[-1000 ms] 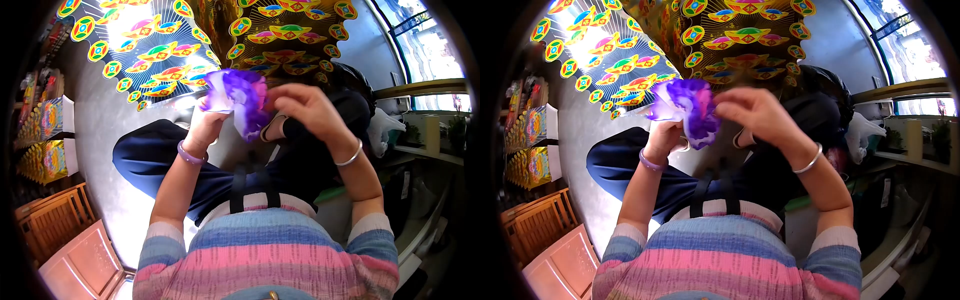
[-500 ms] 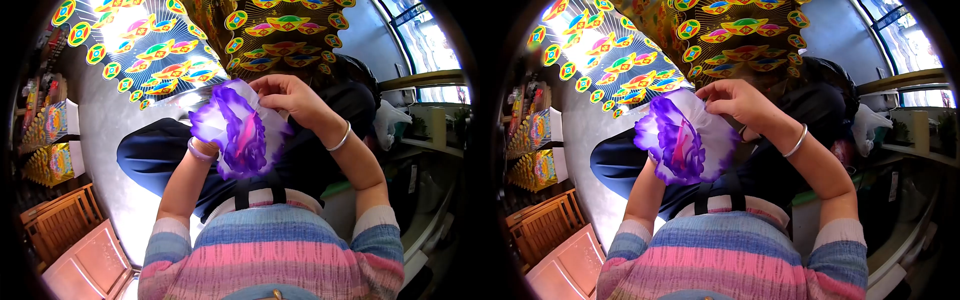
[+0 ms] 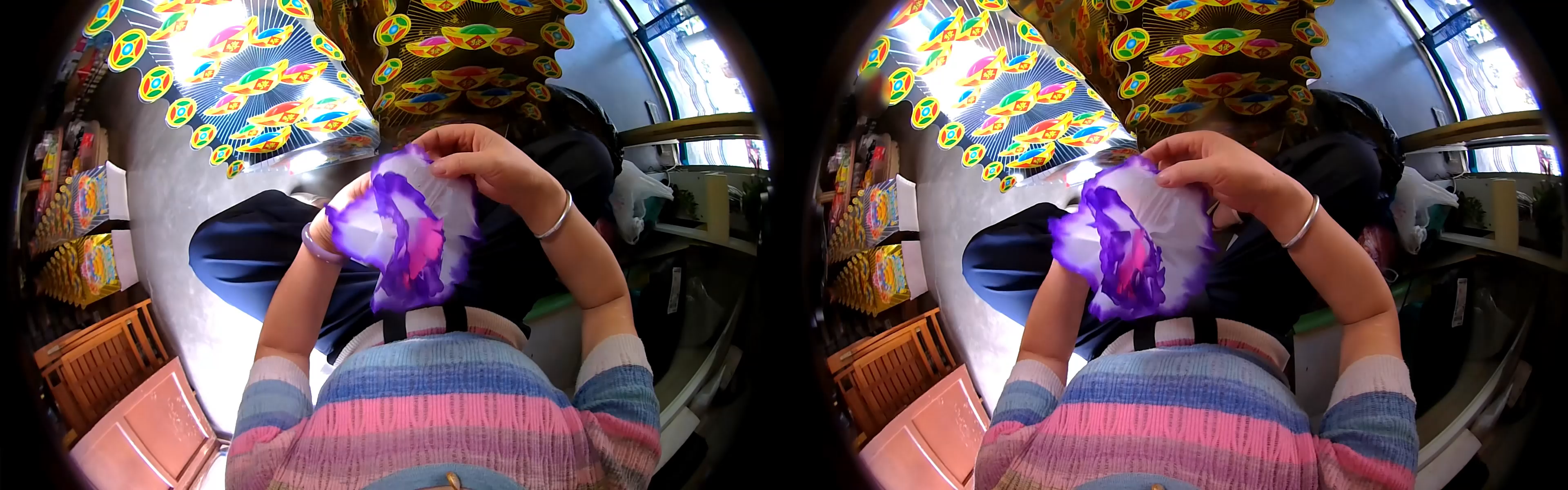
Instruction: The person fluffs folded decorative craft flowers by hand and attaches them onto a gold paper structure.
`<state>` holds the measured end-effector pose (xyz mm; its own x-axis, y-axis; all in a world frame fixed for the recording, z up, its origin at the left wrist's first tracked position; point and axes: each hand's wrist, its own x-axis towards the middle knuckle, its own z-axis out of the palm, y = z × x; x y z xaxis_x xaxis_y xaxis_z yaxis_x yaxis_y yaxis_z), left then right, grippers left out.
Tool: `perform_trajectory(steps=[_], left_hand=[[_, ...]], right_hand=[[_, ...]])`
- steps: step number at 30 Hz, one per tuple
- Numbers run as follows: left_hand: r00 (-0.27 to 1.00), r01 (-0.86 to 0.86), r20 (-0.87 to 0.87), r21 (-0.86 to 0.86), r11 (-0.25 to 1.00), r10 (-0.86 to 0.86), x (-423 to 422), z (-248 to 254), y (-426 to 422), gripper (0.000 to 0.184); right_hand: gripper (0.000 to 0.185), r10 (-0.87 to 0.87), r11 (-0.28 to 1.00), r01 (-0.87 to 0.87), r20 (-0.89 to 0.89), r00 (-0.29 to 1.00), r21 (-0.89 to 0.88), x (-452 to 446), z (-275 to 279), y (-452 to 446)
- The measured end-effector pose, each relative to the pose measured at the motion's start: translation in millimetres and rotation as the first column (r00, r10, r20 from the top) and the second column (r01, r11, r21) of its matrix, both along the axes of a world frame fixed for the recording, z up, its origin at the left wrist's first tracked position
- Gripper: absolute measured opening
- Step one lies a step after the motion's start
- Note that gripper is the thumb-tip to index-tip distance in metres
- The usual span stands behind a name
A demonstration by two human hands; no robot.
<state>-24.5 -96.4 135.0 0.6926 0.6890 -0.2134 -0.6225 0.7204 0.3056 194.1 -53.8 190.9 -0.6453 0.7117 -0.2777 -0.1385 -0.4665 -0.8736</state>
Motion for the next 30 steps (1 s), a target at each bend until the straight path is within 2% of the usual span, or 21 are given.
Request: perform_trajectory(steps=[1,2,3,4,5,7,9,10,15,17,18,19,20,21,22,24,25,26,28,29,30], left_hand=[[0.993,-0.056,-0.113,-0.096,0.994,0.045,2.6,4.0,2.2,0.053],[0.958,-0.075,-0.227,0.389,0.918,0.174,4.6,9.6,1.2,0.047],[0.839,-0.099,-0.337,0.676,0.73,0.426,16.4,7.4,5.0,0.037],[0.899,-0.191,-0.271,0.465,0.865,0.344,14.1,-0.1,9.8,0.035],[0.943,-0.241,-0.176,0.218,0.946,0.281,11.5,-6.4,13.9,0.033],[0.911,-0.334,-0.16,0.25,0.909,0.379,14.8,-4.8,15.3,0.029],[0.874,-0.406,-0.178,0.246,0.88,0.452,22.2,-0.2,12.2,0.026],[0.82,-0.441,-0.283,0.244,0.864,0.498,31.0,9.8,11.0,0.017],[0.721,-0.568,-0.277,0.289,0.771,0.635,41.2,7.3,7.5,0.006],[0.679,-0.599,-0.287,0.316,0.736,0.675,42.3,4.1,6.2,0.006],[0.704,-0.576,-0.269,0.326,0.75,0.658,39.1,10.5,5.7,0.006],[0.695,-0.612,-0.268,0.268,0.744,0.667,42.2,16.9,5.9,0.008],[0.685,-0.646,-0.267,0.208,0.734,0.678,47.3,24.2,5.6,0.011],[0.673,-0.679,-0.269,0.147,0.72,0.689,49.9,32.6,4.7,0.014],[0.769,-0.61,-0.106,0.177,0.773,0.631,42.1,22.3,0.3,0.025],[0.739,-0.438,-0.223,0.558,0.705,0.636,35.7,9.0,-1.2,0.028],[0.708,-0.308,-0.275,0.708,0.636,0.65,34.4,6.3,-1.9,0.03],[0.675,-0.095,-0.357,0.826,0.556,0.645,32.9,3.5,2.6,0.033],[0.7,0.055,-0.439,0.82,0.57,0.563,35.9,34.4,6.7,0.037],[0.801,-0.035,-0.377,0.747,0.664,0.465,35.7,38.1,4.1,0.038],[0.879,-0.109,-0.293,0.645,0.756,0.376,35.5,41.7,1.6,0.04]], right_hand=[[0.028,-0.075,0.99,0.057,0.139,0.987,0.132,2.2,-1.5,1.4],[0.027,-0.166,0.959,0.093,0.263,0.95,0.269,3.9,-1.1,3.1],[0.025,-0.268,0.909,0.106,0.369,0.89,0.404,3.0,3.5,3.9],[0.022,-0.473,0.8,0.239,0.332,0.816,0.551,1.9,10.3,2.3],[0.02,-0.565,0.72,0.317,0.257,0.784,0.617,5.0,22.8,-2.3],[0.024,-0.629,0.523,0.258,0.164,0.76,0.812,2.9,40.3,-17.5],[0.039,-0.611,0.217,-0.081,0.2,0.766,0.973,-4.9,52.9,-23.4],[0.046,-0.644,0.142,-0.13,0.191,0.741,0.981,-10.0,47.0,-23.7],[0.03,-0.73,0.033,-0.173,0.142,0.669,0.984,-28.0,42.0,-33.4],[0.026,-0.75,-0.039,-0.205,0.107,0.653,0.978,-31.2,40.9,-34.9],[0.024,-0.744,-0.096,-0.236,0.088,0.663,0.967,-30.5,36.8,-34.6],[0.022,-0.736,-0.155,-0.267,0.069,0.674,0.951,-30.4,32.0,-34.2],[0.02,-0.725,-0.184,-0.277,0.06,0.686,0.943,-34.5,25.6,-40.8],[0.021,-0.688,-0.158,-0.284,0.101,0.719,0.946,-38.4,16.7,-47.9],[0.021,-0.67,-0.158,-0.298,0.12,0.733,0.941,-43.5,12.4,-53.9],[0.02,-0.638,-0.129,-0.307,0.158,0.754,0.943,-47.1,10.9,-60.1],[0.019,-0.622,-0.099,-0.302,0.178,0.762,0.948,-46.4,11.0,-61.8],[0.018,-0.605,-0.067,-0.298,0.198,0.771,0.952,-45.3,11.1,-62.5],[0.017,-0.521,0.003,-0.138,0.119,0.845,0.99,-27.7,33.6,-53.0],[0.017,-0.48,0.047,-0.059,0.075,0.874,0.997,-16.3,45.9,-46.0],[0.019,-0.513,0.128,0.018,0.05,0.857,0.992,-5.4,51.8,-36.2]])
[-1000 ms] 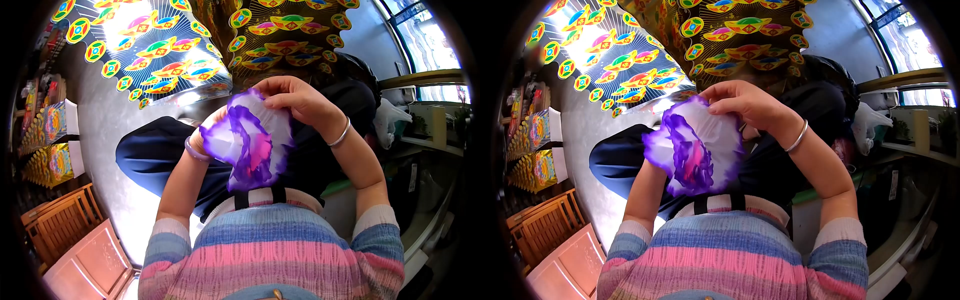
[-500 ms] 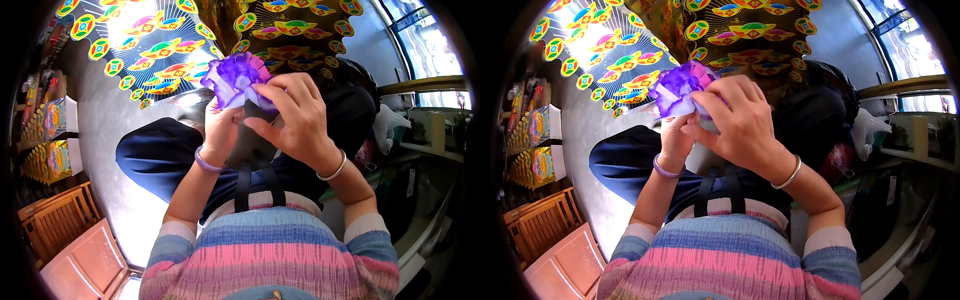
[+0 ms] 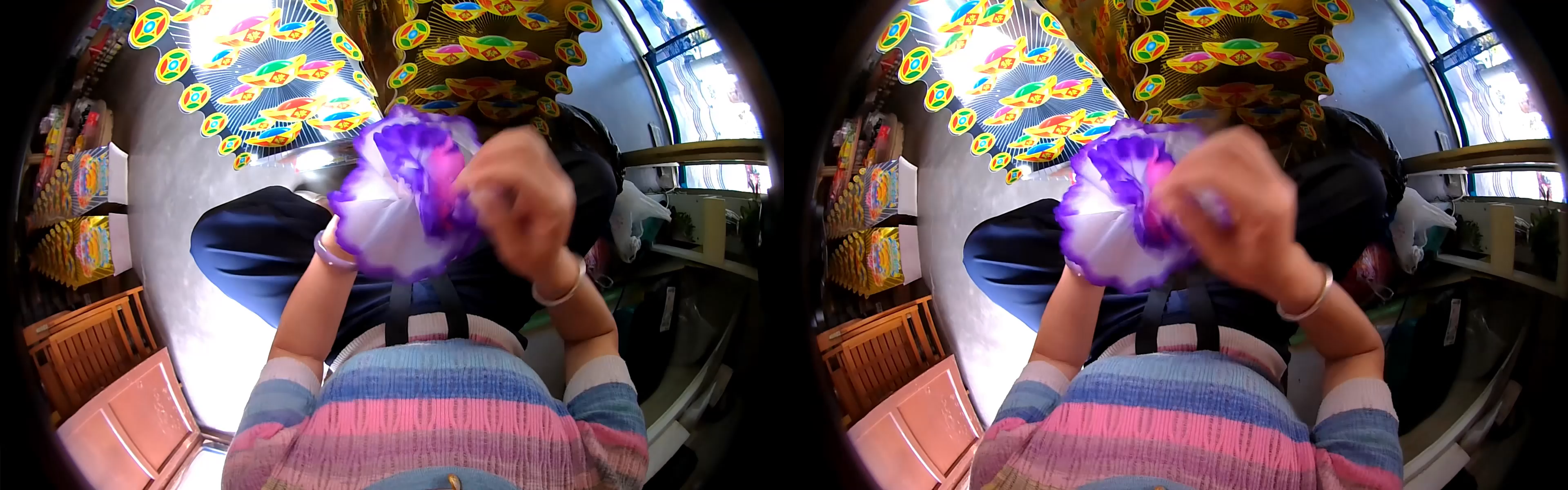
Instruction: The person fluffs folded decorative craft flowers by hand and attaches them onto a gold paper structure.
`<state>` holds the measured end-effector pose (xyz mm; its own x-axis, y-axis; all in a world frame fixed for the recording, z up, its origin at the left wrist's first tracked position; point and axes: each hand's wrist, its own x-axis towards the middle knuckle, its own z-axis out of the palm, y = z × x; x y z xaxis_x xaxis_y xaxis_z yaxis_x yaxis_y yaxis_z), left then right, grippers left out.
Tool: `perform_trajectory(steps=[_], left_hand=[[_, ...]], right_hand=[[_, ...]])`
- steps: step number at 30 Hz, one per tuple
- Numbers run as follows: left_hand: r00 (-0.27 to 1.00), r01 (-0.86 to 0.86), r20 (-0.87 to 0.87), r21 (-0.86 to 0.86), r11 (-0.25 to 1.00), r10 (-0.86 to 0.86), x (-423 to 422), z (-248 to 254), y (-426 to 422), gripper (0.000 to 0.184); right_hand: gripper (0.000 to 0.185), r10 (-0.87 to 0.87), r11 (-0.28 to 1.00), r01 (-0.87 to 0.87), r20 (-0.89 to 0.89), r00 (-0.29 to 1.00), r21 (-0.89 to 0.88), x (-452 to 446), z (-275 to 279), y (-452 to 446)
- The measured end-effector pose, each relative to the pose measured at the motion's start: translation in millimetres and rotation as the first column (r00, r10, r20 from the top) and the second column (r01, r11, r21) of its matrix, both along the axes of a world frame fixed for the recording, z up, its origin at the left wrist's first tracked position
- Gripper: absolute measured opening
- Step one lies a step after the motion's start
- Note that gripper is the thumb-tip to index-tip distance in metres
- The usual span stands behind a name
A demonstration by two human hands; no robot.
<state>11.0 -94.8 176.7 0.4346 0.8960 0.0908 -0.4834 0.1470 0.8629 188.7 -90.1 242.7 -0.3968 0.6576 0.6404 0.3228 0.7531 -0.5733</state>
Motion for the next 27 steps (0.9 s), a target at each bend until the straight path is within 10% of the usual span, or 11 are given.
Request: perform_trajectory(steps=[3,7,11,15,17,19,21,27], left_hand=[[0.79,0.299,0.595,-0.162,0.941,-0.149,-3.8,-15.6,-4.6,0.042],[0.784,0.394,0.588,-0.226,0.891,-0.198,-13.1,-35.6,-12.9,0.043],[0.94,0.245,0.28,-0.16,0.956,-0.195,-18.2,-34.4,-15.8,0.038],[0.949,0.041,0.316,-0.203,0.978,0.026,-19.7,-21.8,-12.4,0.034],[0.837,0.14,0.547,-0.261,0.955,0.026,-17.4,-17.6,-5.8,0.034],[0.966,0.003,0.255,-0.171,0.985,0.041,-15.8,-16.1,-4.3,0.037],[0.843,0.161,0.537,-0.321,0.933,0.039,-9.7,-3.5,-5.4,0.04],[0.8,0.281,0.59,-0.21,0.936,-0.108,-10.8,-10.0,-1.1,0.043]], right_hand=[[0.035,0.017,0.867,-0.078,-0.127,0.992,-0.493,8.1,10.4,25.7],[0.028,0.315,0.491,-0.344,-0.205,0.927,-0.8,0.5,-4.3,49.7],[0.017,0.23,0.371,-0.31,-0.236,0.944,-0.876,-10.0,-21.8,52.5],[0.017,0.025,0.742,-0.054,-0.052,0.998,-0.668,-14.1,-23.8,43.4],[0.024,0.002,0.775,-0.224,-0.351,0.936,-0.591,-6.7,-8.7,32.4],[0.033,0.169,0.974,-0.152,0.09,0.982,-0.169,-3.1,23.8,27.6],[0.034,0.154,0.986,-0.129,0.265,0.952,-0.109,-9.1,33.1,20.9],[0.026,0.109,0.994,-0.102,0.414,0.904,-0.039,-11.1,25.3,24.5]])
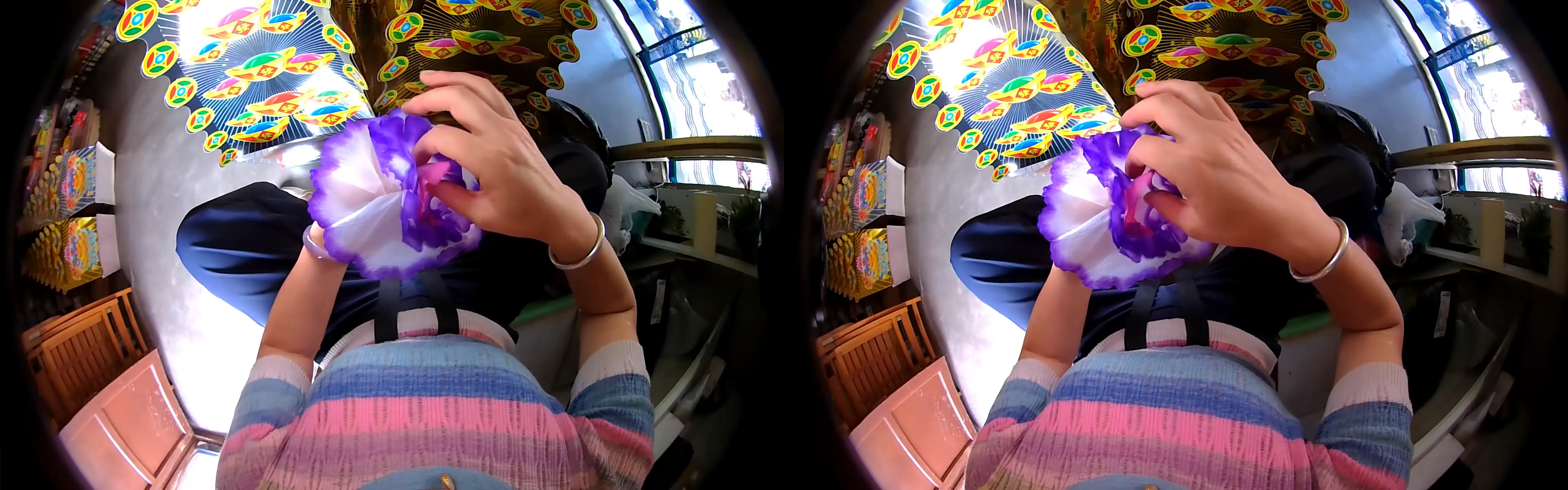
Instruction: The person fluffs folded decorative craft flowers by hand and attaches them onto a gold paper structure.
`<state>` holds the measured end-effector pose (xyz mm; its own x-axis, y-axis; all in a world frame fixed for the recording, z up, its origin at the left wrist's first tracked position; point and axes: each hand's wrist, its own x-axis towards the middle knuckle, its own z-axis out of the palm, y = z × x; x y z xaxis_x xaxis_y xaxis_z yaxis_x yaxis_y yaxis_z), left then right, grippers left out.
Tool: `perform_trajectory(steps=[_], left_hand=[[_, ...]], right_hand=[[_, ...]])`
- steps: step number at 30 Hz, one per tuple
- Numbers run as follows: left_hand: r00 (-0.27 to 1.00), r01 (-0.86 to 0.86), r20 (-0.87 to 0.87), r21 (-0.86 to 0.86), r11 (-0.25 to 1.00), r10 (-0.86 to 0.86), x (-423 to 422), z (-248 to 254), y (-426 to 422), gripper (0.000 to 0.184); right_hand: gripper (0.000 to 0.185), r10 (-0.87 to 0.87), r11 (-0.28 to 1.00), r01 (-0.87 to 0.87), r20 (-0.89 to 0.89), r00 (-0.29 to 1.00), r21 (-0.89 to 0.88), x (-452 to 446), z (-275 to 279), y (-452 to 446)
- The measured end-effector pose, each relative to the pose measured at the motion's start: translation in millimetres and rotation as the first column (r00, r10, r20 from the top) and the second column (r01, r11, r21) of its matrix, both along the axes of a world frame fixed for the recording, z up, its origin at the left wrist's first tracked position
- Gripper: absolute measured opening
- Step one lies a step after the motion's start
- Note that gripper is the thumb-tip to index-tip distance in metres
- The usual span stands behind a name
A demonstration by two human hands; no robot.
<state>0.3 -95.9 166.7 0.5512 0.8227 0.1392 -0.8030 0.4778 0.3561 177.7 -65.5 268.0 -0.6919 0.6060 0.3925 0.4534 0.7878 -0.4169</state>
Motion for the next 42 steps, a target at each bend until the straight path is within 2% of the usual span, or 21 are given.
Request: perform_trajectory(steps=[4,5,8,9,12,14,15,17,20,23,24,26,29,31,32,33,34,36,37,40,42], left_hand=[[0.999,0.026,0.032,0.122,0.992,-0.031,-1.7,-6.4,1.1,0.044],[0.975,-0.123,-0.173,0.108,0.987,0.14,1.9,-6.4,-4.4,0.045],[0.834,-0.097,-0.486,0.337,0.937,0.261,2.1,-7.8,-3.6,0.043],[0.556,-0.039,-0.667,0.575,0.817,0.496,6.2,-10.4,-3.2,0.039],[0.681,-0.114,-0.608,0.462,0.879,0.408,9.7,-27.4,-2.6,0.038],[0.353,0.142,-0.683,0.714,0.685,0.639,11.1,-37.5,1.1,0.039],[0.54,0.026,-0.694,0.58,0.814,0.477,13.0,-39.6,2.0,0.039],[0.583,0.002,-0.687,0.535,0.845,0.434,14.8,-42.2,2.3,0.038],[0.907,-0.077,-0.394,0.195,0.978,0.15,16.7,-43.0,2.0,0.039],[0.976,-0.12,-0.203,-0.216,0.969,0.075,19.1,-25.6,3.9,0.042],[0.891,-0.186,-0.413,0.044,0.982,0.188,17.8,-28.4,5.3,0.041],[0.578,-0.117,-0.64,0.549,0.827,0.507,14.6,-35.6,8.9,0.039],[0.704,-0.312,-0.503,0.415,0.855,0.501,19.7,-33.5,10.4,0.038],[0.777,-0.316,-0.476,0.27,0.909,0.411,17.7,-7.5,10.7,0.041],[0.919,-0.253,-0.282,0.107,0.961,0.274,12.9,-11.5,12.4,0.041],[0.99,-0.141,-0.04,-0.078,0.987,0.138,8.1,-15.4,14.1,0.043],[0.983,0.007,0.182,-0.236,0.972,0.037,3.3,-19.3,15.8,0.046],[0.976,0.002,0.208,-0.303,0.953,0.064,-4.6,-25.5,12.6,0.055],[0.986,-0.163,-0.066,-0.308,0.937,0.15,-4.7,-21.5,8.6,0.053],[0.972,-0.193,-0.166,-0.154,0.969,0.167,-9.8,-32.5,3.1,0.051],[0.956,-0.205,-0.225,-0.043,0.978,0.19,-13.8,-41.9,2.7,0.05]], right_hand=[[0.022,0.05,0.999,-0.05,0.012,0.999,0.014,-1.8,-5.7,2.5],[0.021,0.059,0.998,-0.059,0.02,0.998,0.023,-1.9,-7.7,2.9],[0.021,0.041,0.999,-0.042,0.04,0.998,0.029,1.8,-16.0,4.9],[0.019,0.03,0.999,-0.032,0.033,0.999,0.031,2.5,-18.4,3.7],[0.019,0.025,0.999,-0.026,0.03,0.999,0.03,7.6,-21.3,2.0],[0.021,0.015,1.0,-0.015,0.0,1.0,0.013,9.5,-22.3,-0.1],[0.021,0.006,1.0,-0.006,-0.016,1.0,0.009,9.3,-23.4,-0.6],[0.021,-0.006,1.0,0.006,-0.038,0.999,-0.001,9.7,-24.0,-0.3],[0.018,-0.041,0.999,0.038,-0.097,0.994,-0.029,8.2,-31.2,1.3],[0.021,-0.089,0.994,0.078,-0.14,0.986,-0.082,5.2,-32.0,1.9],[0.02,-0.104,0.991,0.091,-0.148,0.983,-0.098,3.6,-32.7,2.2],[0.02,-0.135,0.985,0.115,-0.166,0.977,-0.125,0.3,-35.0,3.0],[0.03,-0.156,0.985,0.147,-0.107,0.982,-0.088,2.2,-39.8,4.9],[0.042,-0.181,0.968,0.14,-0.189,0.965,-0.208,1.8,-33.0,7.3],[0.048,-0.196,0.955,0.132,-0.228,0.954,-0.266,1.7,-28.6,7.8],[0.06,-0.324,0.78,0.073,-0.301,0.897,-0.621,-0.2,-26.0,4.3],[0.06,-0.36,0.685,0.027,-0.306,0.882,-0.728,1.7,-28.7,5.5],[0.06,-0.438,0.455,-0.081,-0.302,0.847,-0.887,9.4,-38.3,8.6],[0.056,-0.438,0.388,-0.116,-0.294,0.849,-0.914,11.8,-39.8,8.4],[0.057,-0.544,0.296,-0.15,-0.296,0.785,-0.943,16.6,-65.2,10.6],[0.047,-0.617,0.21,-0.29,-0.357,0.701,-0.934,13.8,-65.9,1.1]])
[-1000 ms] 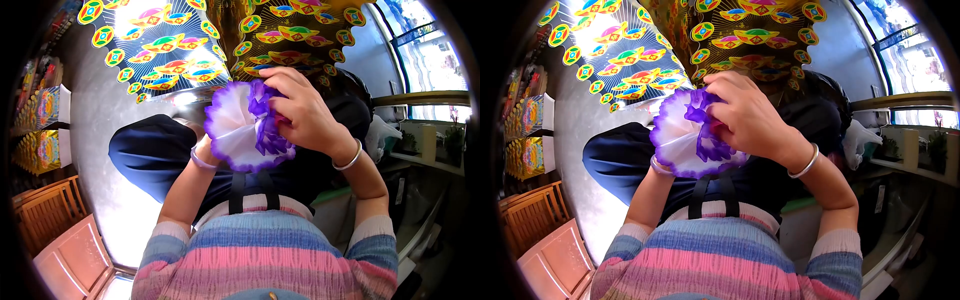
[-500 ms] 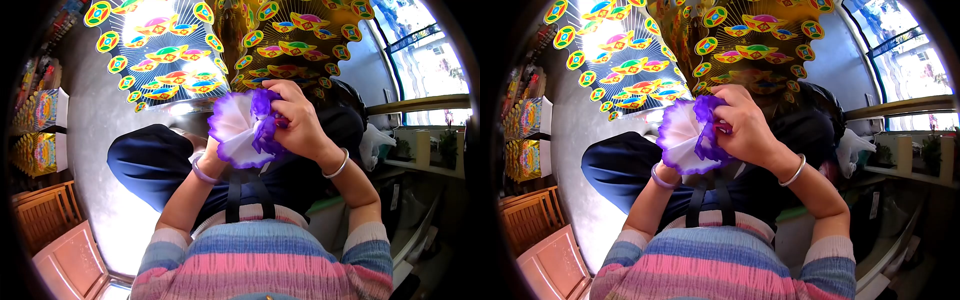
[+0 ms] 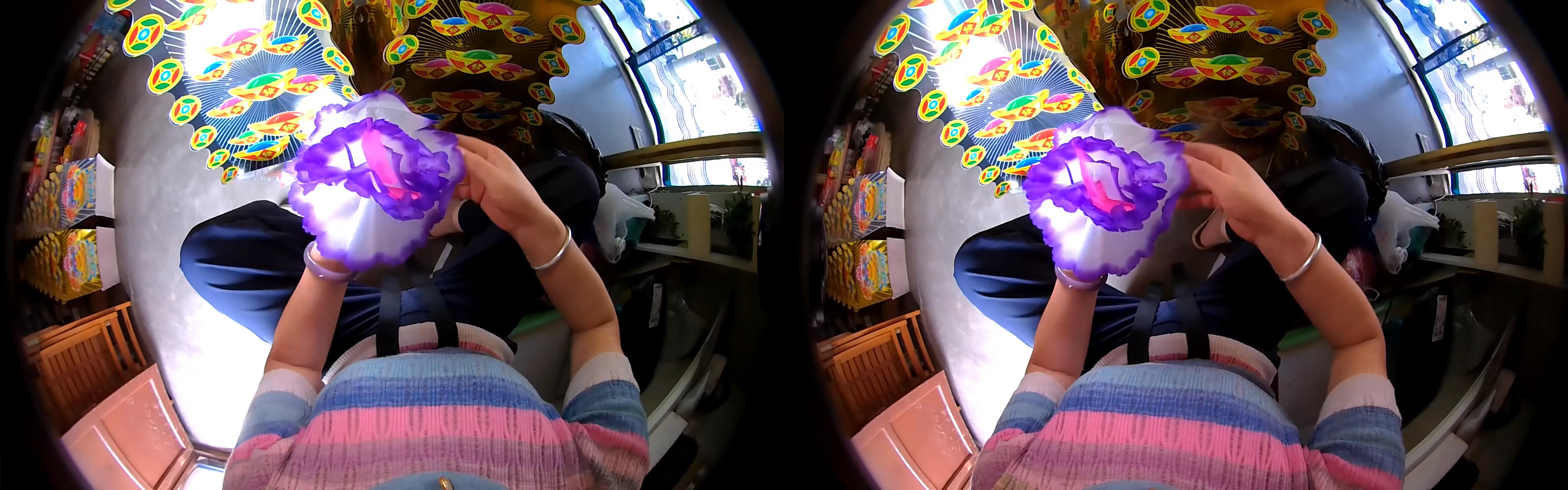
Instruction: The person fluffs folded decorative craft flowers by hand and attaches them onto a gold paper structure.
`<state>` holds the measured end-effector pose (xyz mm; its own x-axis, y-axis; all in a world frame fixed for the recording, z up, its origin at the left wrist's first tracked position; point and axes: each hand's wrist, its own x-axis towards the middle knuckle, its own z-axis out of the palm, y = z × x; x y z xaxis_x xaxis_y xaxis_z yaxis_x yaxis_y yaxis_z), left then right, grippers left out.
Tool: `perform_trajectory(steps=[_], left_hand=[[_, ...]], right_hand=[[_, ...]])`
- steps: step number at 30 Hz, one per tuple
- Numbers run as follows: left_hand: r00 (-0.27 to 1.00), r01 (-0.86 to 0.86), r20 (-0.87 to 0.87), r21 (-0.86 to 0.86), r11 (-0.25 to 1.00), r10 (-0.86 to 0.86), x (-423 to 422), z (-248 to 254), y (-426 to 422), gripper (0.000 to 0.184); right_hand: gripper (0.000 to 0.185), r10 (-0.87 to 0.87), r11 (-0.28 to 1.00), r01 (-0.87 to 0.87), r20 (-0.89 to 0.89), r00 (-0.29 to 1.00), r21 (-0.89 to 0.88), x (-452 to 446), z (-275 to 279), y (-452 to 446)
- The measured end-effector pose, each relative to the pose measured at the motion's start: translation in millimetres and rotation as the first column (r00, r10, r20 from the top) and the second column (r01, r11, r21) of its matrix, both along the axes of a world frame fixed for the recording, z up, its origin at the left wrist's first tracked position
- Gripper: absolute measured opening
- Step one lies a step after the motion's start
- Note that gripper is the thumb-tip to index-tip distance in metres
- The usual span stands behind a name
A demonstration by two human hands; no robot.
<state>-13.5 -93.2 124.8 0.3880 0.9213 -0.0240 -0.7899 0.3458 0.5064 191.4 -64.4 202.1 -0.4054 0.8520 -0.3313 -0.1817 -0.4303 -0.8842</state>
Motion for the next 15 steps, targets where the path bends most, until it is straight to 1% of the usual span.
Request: perform_trajectory(steps=[2,3,4,5,6,7,8,10,11,14,15], left_hand=[[1.0,0.004,-0.011,0.043,0.999,-0.004,-0.3,-3.3,-2.3,0.049],[1.0,0.014,0.016,0.039,0.999,-0.015,0.3,-2.3,-4.2,0.048],[0.999,0.024,0.042,0.037,0.999,-0.026,0.3,-0.3,-5.3,0.047],[0.925,0.088,0.377,-0.095,0.992,-0.046,-0.7,2.8,-5.9,0.05],[0.924,0.087,0.379,-0.083,0.993,-0.05,-1.3,4.1,-5.3,0.049],[0.949,0.07,0.313,-0.063,0.996,-0.047,-2.7,4.7,-5.0,0.048],[0.966,0.053,0.255,-0.048,0.997,-0.039,-4.5,4.6,-4.2,0.047],[0.981,0.043,0.193,-0.031,0.999,-0.036,-4.9,3.0,-4.6,0.046],[0.984,0.043,0.174,-0.029,0.999,-0.037,-4.1,2.1,-5.0,0.045],[0.989,0.049,0.143,-0.023,0.999,-0.045,-2.8,0.6,-3.4,0.042],[0.989,0.05,0.138,-0.021,0.999,-0.047,-2.4,2.2,-3.1,0.042]], right_hand=[[0.041,0.041,0.999,-0.042,-0.097,0.994,-0.011,-2.7,13.3,-10.2],[0.037,0.116,0.986,-0.108,-0.055,0.992,0.124,-2.2,7.9,-12.8],[0.036,0.086,0.992,-0.083,-0.028,0.996,0.1,0.4,-1.0,-14.1],[0.036,0.058,0.995,-0.058,0.001,0.998,0.078,5.2,-10.8,-14.3],[0.035,0.033,0.998,-0.034,0.031,0.999,0.057,7.5,-12.5,-13.9],[0.036,-0.084,0.996,0.085,0.016,0.996,-0.034,10.4,-12.0,-13.7],[0.036,-0.106,0.994,0.105,-0.046,0.993,-0.024,10.7,-10.4,-15.9],[0.036,-0.153,0.988,0.153,-0.168,0.974,-0.014,4.1,6.0,-23.7],[0.034,-0.129,0.989,0.136,-0.116,0.985,0.051,0.4,7.6,-25.4],[0.031,0.009,0.995,-0.01,0.007,1.0,0.103,7.3,-5.9,-22.5],[0.03,-0.007,0.998,0.009,-0.033,0.999,0.06,10.6,-10.9,-21.4]])
